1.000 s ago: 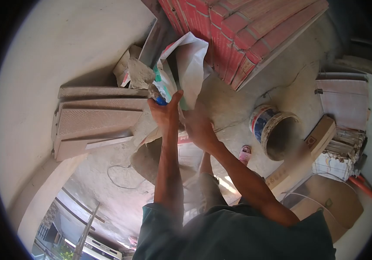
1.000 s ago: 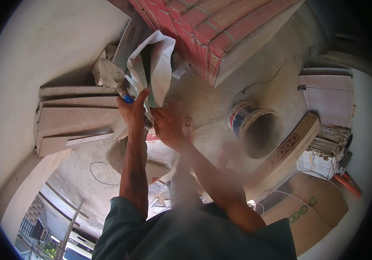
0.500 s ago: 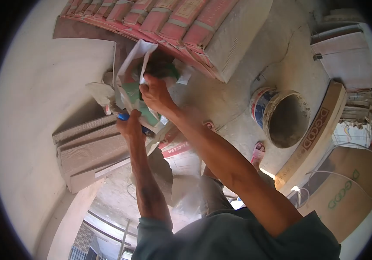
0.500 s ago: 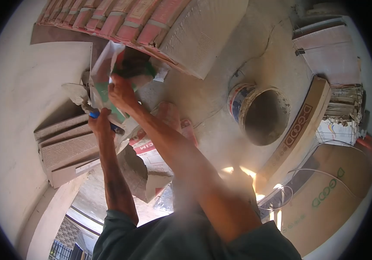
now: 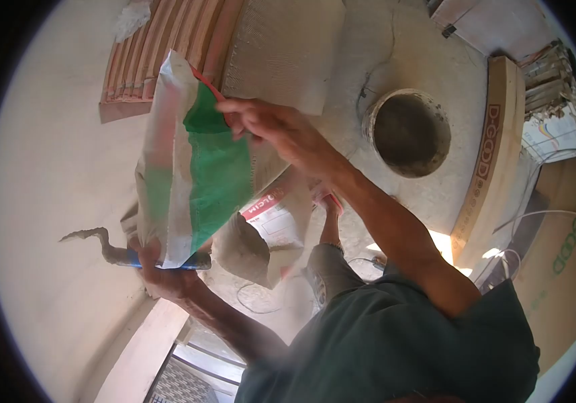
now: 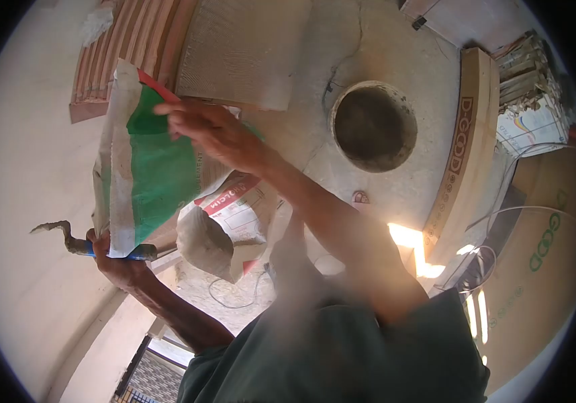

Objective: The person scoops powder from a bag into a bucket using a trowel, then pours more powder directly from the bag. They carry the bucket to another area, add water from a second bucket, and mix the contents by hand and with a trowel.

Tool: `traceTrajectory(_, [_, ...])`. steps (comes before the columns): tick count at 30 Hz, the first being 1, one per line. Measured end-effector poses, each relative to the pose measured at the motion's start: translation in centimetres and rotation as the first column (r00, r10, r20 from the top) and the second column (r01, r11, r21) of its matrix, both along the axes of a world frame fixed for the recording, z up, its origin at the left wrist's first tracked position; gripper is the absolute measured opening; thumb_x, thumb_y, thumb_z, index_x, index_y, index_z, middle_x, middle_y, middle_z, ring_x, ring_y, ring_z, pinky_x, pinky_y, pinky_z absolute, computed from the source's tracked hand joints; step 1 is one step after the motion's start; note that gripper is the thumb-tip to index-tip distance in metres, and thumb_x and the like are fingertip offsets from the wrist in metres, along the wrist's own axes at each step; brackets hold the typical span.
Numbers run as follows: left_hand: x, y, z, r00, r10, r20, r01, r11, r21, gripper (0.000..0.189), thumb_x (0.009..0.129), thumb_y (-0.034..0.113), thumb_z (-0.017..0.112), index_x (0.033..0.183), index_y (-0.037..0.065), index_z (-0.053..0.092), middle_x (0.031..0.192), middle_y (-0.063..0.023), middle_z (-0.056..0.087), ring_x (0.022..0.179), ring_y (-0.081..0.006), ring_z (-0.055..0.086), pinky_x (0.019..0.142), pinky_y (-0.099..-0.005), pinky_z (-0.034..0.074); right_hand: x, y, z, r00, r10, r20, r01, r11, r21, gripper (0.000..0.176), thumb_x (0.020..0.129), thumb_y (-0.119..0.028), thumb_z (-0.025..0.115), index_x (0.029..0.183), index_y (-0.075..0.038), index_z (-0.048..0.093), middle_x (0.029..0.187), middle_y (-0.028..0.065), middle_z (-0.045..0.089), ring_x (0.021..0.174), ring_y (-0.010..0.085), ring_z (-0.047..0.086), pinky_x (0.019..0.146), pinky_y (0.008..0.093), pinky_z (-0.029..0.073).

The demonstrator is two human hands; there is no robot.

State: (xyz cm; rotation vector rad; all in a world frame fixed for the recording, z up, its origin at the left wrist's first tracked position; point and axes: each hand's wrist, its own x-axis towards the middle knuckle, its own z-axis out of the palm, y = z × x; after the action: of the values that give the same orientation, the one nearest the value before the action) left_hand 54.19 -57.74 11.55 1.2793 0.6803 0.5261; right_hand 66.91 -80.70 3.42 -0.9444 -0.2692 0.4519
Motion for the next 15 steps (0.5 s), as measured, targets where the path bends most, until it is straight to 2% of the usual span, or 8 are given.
traceTrajectory(2, [-3.2, -2.1, 4.0, 0.992, -0.109, 0.057, 0.107, 0.993, 0.044, 0.015, 0.084, 0.013, 0.051, 0.095, 0.005, 0.047, 0.090, -0.0095, 0.055, 0.084, -0.0209, 0.060, 0.072, -0.0359, 0.053, -5.5, -6.7, -4.3, 0.969, -0.245, 0.041, 0.237, 0.864, -0.443, 0.093, 0.077, -0.028, 0.078, 0.149, -0.004, 0.023, 0.137, 0.0222, 0.037, 0.128, 0.0321, 0.040, 0.101, 0.0388, 0.040])
traceTrajectory(4, [-5.1, -5.3, 8.0, 0.977, -0.119, 0.174, 0.110, 0.992, 0.060, 0.016, 0.086, 0.015, 0.049, 0.098, 0.004, 0.048, 0.092, -0.0100, 0.056, 0.086, -0.0216, 0.060, 0.073, -0.0369, 0.053, -12.7, -12.8, -9.9, 0.992, -0.085, 0.097, 0.129, 0.611, -0.781, 0.117, 0.075, -0.039, 0.079, 0.152, -0.012, -0.005, 0.156, 0.0149, 0.006, 0.142, 0.0344, 0.016, 0.115, 0.0463, 0.021])
traceTrajectory(5, [-5.7, -7.2, 9.6, 0.967, -0.126, 0.221, 0.114, 0.991, 0.067, 0.017, 0.087, 0.017, 0.048, 0.099, 0.004, 0.049, 0.093, -0.0102, 0.056, 0.087, -0.0220, 0.060, 0.073, -0.0373, 0.053, -16.7, -14.9, -12.0, 0.988, -0.127, -0.089, 0.013, 0.639, -0.769, 0.121, 0.073, -0.039, 0.081, 0.152, -0.013, -0.007, 0.158, 0.0163, 0.000, 0.144, 0.0351, 0.009, 0.116, 0.0469, 0.016])
traceTrajectory(6, [-6.0, -10.6, 12.2, 0.984, 0.049, 0.169, -0.085, 0.974, 0.209, 0.025, 0.091, 0.020, 0.046, 0.106, 0.001, 0.052, 0.099, -0.0115, 0.059, 0.092, -0.0244, 0.061, 0.078, -0.0387, 0.054, -20.7, -16.7, -13.1, 0.918, -0.191, -0.349, -0.027, 0.846, -0.533, 0.119, 0.077, -0.035, 0.079, 0.152, -0.019, -0.012, 0.158, 0.0162, -0.001, 0.144, 0.0349, 0.011, 0.113, 0.0550, 0.018])
traceTrajectory(7, [-6.5, -12.9, 14.3, 0.951, 0.115, 0.286, -0.167, 0.973, 0.162, 0.024, 0.083, 0.015, 0.056, 0.099, -0.003, 0.055, 0.090, -0.0091, 0.053, 0.086, -0.0213, 0.061, 0.072, -0.0360, 0.054, -23.3, -18.7, -10.8, 0.664, -0.021, -0.747, -0.102, 0.988, -0.118, 0.115, 0.082, -0.033, 0.075, 0.150, -0.026, -0.017, 0.159, 0.0139, 0.000, 0.145, 0.0329, 0.010, 0.107, 0.0655, 0.020])
traceTrajectory(9, [-8.4, -14.5, 17.9, 0.930, 0.021, 0.366, -0.073, 0.989, 0.131, 0.031, 0.088, 0.016, 0.052, 0.106, -0.008, 0.055, 0.101, -0.0140, 0.058, 0.092, -0.0247, 0.063, 0.076, -0.0378, 0.055, -28.1, -19.5, -11.0, 0.727, 0.042, -0.685, -0.173, 0.977, -0.124, 0.109, 0.085, -0.026, 0.071, 0.150, -0.031, -0.017, 0.157, 0.0075, 0.010, 0.141, 0.0279, 0.021, 0.101, 0.0687, 0.025])
traceTrajectory(13, [-10.0, -22.2, 25.4, 0.879, 0.087, 0.470, -0.241, 0.930, 0.278, 0.036, 0.095, 0.016, 0.046, 0.126, -0.002, 0.051, 0.125, -0.0209, 0.055, 0.107, -0.0305, 0.059, 0.093, -0.0450, 0.050, -32.7, -15.5, -11.5, 0.778, 0.095, -0.621, 0.041, 0.979, 0.201, 0.097, 0.083, -0.022, 0.072, 0.150, -0.027, 0.002, 0.150, 0.0071, 0.023, 0.135, 0.0239, 0.030, 0.102, 0.0579, 0.032])
traceTrajectory(15, [-10.0, -25.7, 27.4, 0.934, -0.053, 0.353, -0.252, 0.605, 0.756, 0.044, 0.092, 0.025, 0.052, 0.125, -0.003, 0.053, 0.126, -0.0196, 0.056, 0.110, -0.0307, 0.058, 0.095, -0.0449, 0.049, -33.7, -14.3, -10.8, 0.768, 0.124, -0.628, 0.143, 0.923, 0.358, 0.092, 0.082, -0.021, 0.072, 0.148, -0.025, 0.007, 0.146, 0.0072, 0.028, 0.132, 0.0237, 0.034, 0.101, 0.0561, 0.035])
